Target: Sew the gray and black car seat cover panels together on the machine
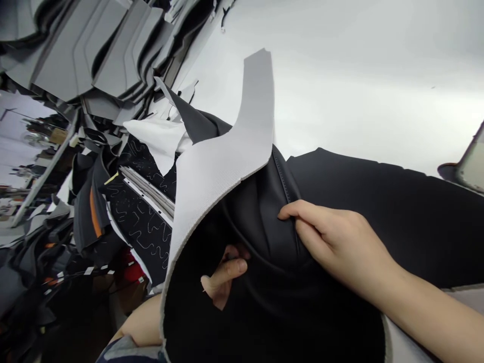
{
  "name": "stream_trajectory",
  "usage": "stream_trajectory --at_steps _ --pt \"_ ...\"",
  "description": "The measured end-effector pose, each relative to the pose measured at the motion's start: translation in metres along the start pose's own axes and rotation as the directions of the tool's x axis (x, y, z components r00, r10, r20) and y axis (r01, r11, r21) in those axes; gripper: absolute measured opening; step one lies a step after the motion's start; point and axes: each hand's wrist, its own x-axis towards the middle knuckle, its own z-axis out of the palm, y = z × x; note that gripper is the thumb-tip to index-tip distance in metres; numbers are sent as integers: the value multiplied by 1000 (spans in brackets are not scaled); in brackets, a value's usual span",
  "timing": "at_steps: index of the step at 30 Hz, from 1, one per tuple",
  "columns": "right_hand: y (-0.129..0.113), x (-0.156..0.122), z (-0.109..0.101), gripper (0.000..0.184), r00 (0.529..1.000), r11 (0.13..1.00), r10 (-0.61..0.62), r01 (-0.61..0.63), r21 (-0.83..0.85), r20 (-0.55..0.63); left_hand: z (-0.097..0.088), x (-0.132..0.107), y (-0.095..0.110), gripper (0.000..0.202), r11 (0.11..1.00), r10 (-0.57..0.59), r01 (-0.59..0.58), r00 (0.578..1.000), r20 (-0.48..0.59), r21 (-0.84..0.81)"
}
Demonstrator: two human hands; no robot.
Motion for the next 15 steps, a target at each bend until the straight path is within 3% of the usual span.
stream_trajectory --at_steps 3,7,8,10,13,15 --pt "1 -1 3 22 1000 999 -14 15 34 -24 -9 1 -1 33 997 -68 68 998 -3 -40" --pt "-3 -5 5 21 999 998 -20 21 56 -31 -14 0 4 31 961 -259 239 953 159 138" --pt "-4 -6 5 21 999 998 -16 18 64 -32 -12 0 6 32 952 -257 214 947 191 220" --pt "-6 -8 5 20 999 997 -1 3 74 -32 -6 2 10 34 918 -155 48 957 246 393" --pt "-7 -8 4 20 999 998 22 -19 66 -43 5 5 14 33 761 20 -230 943 333 606" --pt "-8 -7 4 20 998 998 20 -17 56 -54 8 6 17 29 669 76 -300 938 339 680"
